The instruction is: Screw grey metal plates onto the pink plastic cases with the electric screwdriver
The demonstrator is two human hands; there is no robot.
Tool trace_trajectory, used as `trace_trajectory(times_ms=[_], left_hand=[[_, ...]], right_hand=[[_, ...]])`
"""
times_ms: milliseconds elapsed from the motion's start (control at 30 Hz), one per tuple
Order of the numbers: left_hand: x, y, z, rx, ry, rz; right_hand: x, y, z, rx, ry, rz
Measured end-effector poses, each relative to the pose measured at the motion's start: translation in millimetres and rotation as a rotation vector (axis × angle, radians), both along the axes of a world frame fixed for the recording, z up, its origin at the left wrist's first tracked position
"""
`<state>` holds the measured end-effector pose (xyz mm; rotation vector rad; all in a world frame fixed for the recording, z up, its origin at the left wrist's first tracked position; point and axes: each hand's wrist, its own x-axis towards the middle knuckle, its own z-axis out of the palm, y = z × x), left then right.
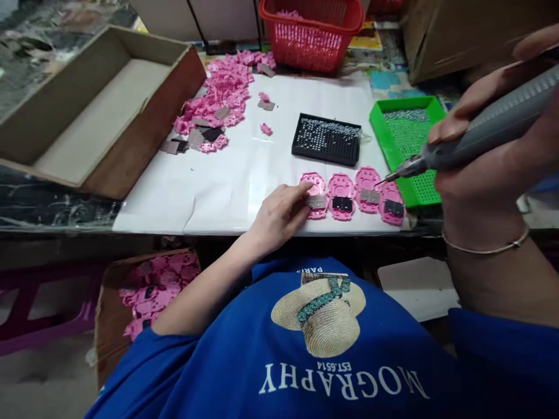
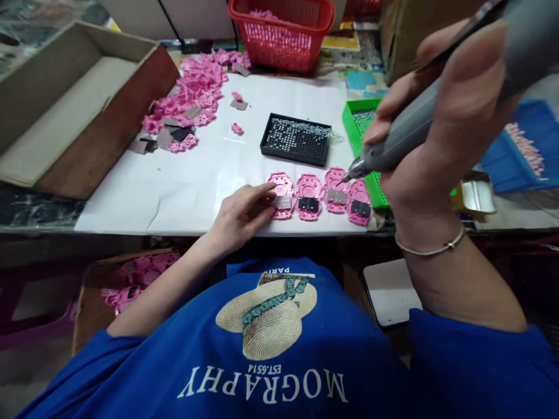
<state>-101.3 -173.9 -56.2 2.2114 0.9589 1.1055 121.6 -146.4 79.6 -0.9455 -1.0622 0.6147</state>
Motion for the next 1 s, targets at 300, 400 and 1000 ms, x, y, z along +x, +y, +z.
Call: trace_trajectory(times_ms=[300, 400, 1000], left_hand=[[2, -2, 2.8, -0.103, -0.055, -0.022], [2, -3, 4.9, -0.105, -0.057, -0.021], [3, -4, 2.5, -0.058, -0.055, -0.021]], right_hand=[[-72, -10, -28.9, -0.013, -0.228, 0.145], [-78, -5, -33.8, -0.042, -0.196, 0.182], [-78, 4, -46.2, 0.106, -0.069, 0.399]])
